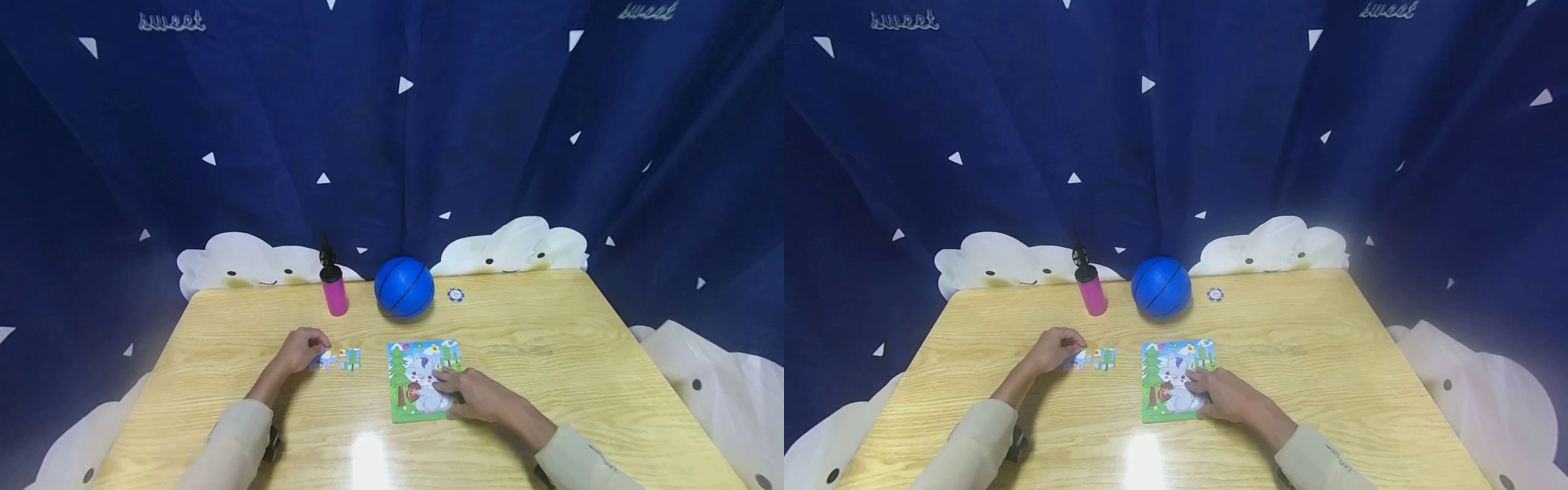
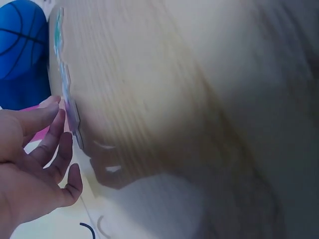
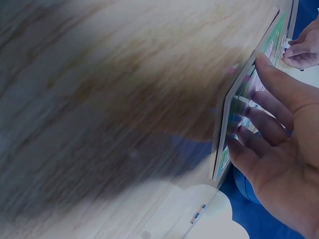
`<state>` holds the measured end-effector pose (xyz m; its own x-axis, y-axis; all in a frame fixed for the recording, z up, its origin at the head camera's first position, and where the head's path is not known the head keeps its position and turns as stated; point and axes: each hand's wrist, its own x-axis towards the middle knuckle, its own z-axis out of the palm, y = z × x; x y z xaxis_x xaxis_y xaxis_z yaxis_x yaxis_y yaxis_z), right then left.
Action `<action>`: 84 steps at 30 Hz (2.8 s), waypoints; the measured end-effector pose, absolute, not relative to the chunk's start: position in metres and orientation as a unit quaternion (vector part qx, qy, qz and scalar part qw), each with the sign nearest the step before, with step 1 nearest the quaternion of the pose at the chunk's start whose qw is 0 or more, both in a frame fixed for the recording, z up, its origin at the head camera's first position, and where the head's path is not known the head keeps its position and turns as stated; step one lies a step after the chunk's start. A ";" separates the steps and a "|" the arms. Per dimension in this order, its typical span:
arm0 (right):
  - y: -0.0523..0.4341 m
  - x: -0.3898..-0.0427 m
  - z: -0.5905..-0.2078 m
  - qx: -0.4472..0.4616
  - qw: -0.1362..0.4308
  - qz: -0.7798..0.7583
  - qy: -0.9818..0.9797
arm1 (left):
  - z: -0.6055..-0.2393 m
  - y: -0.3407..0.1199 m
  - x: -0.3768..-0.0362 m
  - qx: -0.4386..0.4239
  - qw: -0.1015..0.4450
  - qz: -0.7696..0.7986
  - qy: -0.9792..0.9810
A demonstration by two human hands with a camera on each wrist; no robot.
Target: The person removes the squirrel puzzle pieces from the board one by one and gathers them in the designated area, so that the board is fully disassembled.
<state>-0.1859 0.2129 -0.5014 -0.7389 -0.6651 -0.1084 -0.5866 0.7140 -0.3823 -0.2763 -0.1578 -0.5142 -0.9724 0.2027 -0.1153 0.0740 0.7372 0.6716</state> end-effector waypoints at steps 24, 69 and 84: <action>0.206 -0.183 -0.494 -0.361 0.086 -0.133 0.919 | -0.504 -0.061 -0.264 0.209 0.106 0.402 0.885; 0.182 -0.191 -0.498 -0.358 0.121 -0.108 0.919 | -0.511 -0.019 -0.261 0.225 0.125 0.320 0.912; 0.182 -0.190 -0.499 -0.359 0.128 -0.117 0.917 | -0.510 -0.021 -0.267 0.218 0.075 0.357 0.905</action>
